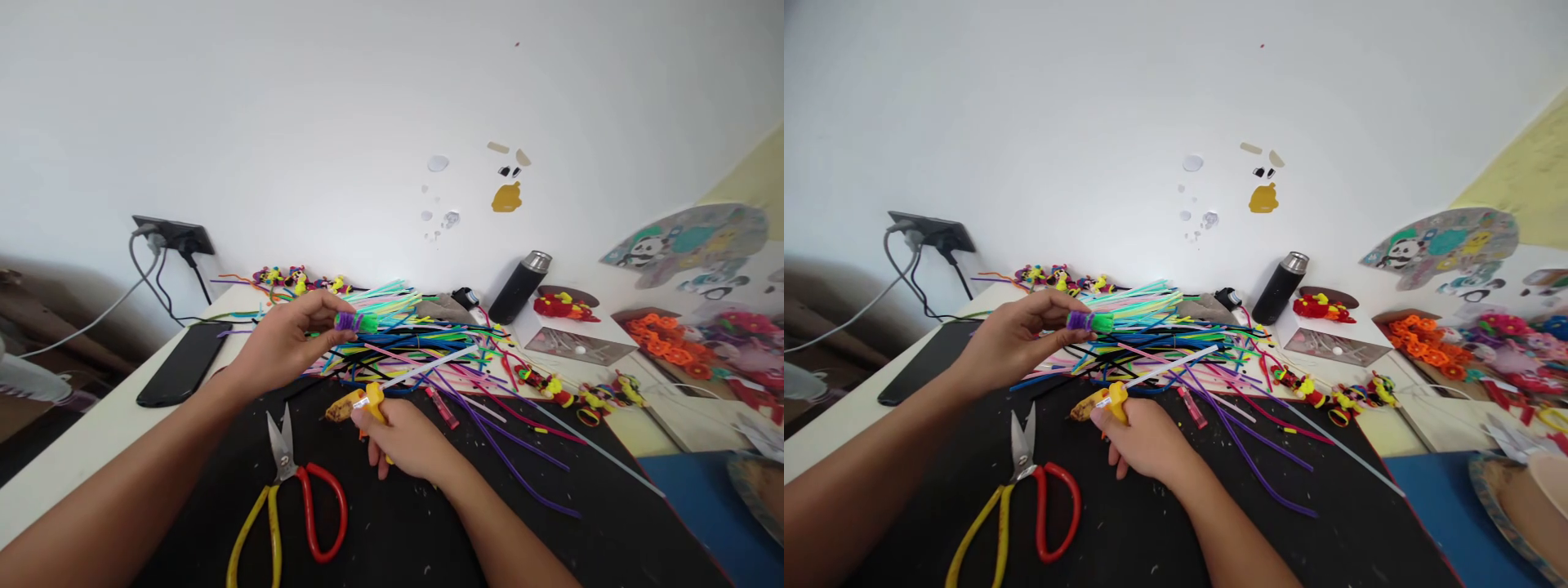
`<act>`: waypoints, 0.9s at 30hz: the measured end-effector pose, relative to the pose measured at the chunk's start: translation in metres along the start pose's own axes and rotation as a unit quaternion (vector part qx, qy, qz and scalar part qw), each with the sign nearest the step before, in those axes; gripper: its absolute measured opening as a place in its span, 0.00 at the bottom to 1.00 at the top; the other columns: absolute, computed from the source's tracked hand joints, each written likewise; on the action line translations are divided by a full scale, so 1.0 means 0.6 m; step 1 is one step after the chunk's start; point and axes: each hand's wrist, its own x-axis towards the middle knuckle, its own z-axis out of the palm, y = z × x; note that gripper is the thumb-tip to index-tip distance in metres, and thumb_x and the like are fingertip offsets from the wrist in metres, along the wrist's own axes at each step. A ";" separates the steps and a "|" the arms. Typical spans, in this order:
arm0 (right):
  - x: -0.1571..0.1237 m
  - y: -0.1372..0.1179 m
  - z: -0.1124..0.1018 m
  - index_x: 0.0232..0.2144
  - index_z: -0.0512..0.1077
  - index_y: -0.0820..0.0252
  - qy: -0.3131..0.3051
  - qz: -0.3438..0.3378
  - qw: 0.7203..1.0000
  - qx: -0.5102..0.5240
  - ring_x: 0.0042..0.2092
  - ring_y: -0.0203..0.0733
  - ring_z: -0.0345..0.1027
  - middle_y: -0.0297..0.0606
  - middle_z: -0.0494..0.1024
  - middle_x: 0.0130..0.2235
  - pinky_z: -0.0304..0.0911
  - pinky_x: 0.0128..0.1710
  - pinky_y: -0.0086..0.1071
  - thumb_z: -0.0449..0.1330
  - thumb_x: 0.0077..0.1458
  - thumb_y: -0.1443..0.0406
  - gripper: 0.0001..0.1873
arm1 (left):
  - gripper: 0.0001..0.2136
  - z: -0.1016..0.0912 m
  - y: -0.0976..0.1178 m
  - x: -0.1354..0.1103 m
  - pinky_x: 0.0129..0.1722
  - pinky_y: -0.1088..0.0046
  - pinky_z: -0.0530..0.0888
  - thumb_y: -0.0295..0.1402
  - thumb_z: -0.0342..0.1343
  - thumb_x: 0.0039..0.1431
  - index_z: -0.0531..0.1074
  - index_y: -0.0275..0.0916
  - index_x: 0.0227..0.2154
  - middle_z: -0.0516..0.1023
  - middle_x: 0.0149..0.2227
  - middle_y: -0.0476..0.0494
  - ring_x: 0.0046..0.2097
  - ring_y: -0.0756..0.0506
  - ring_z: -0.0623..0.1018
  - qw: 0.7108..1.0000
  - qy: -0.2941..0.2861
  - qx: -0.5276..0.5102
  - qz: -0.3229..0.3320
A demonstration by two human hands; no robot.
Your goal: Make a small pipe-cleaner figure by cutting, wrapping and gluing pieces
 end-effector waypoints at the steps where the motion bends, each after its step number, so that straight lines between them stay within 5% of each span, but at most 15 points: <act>1: -0.003 -0.002 -0.001 0.33 0.70 0.58 0.008 -0.007 1.000 -0.028 0.19 0.35 0.71 0.33 0.79 0.24 0.60 0.21 0.25 0.55 0.71 0.45 0.24 | 0.12 0.002 -0.002 -0.001 0.42 0.65 0.83 0.40 0.66 0.63 0.75 0.41 0.45 0.85 0.38 0.43 0.40 0.42 0.86 1.000 -0.007 0.008 0.004; 6: -0.020 -0.026 -0.006 0.27 0.74 0.58 0.070 -0.072 0.978 -0.184 0.19 0.38 0.70 0.37 0.80 0.23 0.55 0.22 0.29 0.56 0.70 0.45 0.27 | 0.11 0.008 -0.007 -0.002 0.37 0.70 0.79 0.40 0.63 0.64 0.76 0.41 0.45 0.85 0.37 0.45 0.37 0.43 0.84 0.997 -0.038 0.067 0.014; 12: -0.034 -0.046 -0.010 0.31 0.82 0.60 0.109 -0.088 0.919 -0.368 0.32 0.55 0.79 0.52 0.86 0.33 0.59 0.29 0.36 0.57 0.66 0.40 0.32 | 0.11 0.010 -0.003 -0.003 0.37 0.71 0.77 0.42 0.62 0.65 0.76 0.42 0.43 0.85 0.36 0.46 0.37 0.44 0.84 0.991 -0.061 0.114 0.026; 21: -0.043 -0.053 -0.015 0.34 0.84 0.61 0.100 -0.082 0.904 -0.408 0.33 0.55 0.79 0.53 0.86 0.34 0.58 0.30 0.36 0.56 0.67 0.39 0.34 | 0.10 0.014 -0.006 -0.003 0.39 0.70 0.78 0.41 0.60 0.65 0.77 0.43 0.44 0.85 0.37 0.46 0.38 0.43 0.84 0.988 -0.078 0.132 0.021; 27: -0.045 -0.062 -0.020 0.33 0.83 0.57 0.160 -0.127 0.921 -0.332 0.33 0.47 0.76 0.43 0.85 0.31 0.54 0.32 0.34 0.59 0.70 0.50 0.22 | 0.09 0.013 -0.007 -0.003 0.40 0.70 0.78 0.41 0.60 0.66 0.77 0.43 0.43 0.86 0.38 0.46 0.39 0.43 0.84 0.986 -0.090 0.141 0.015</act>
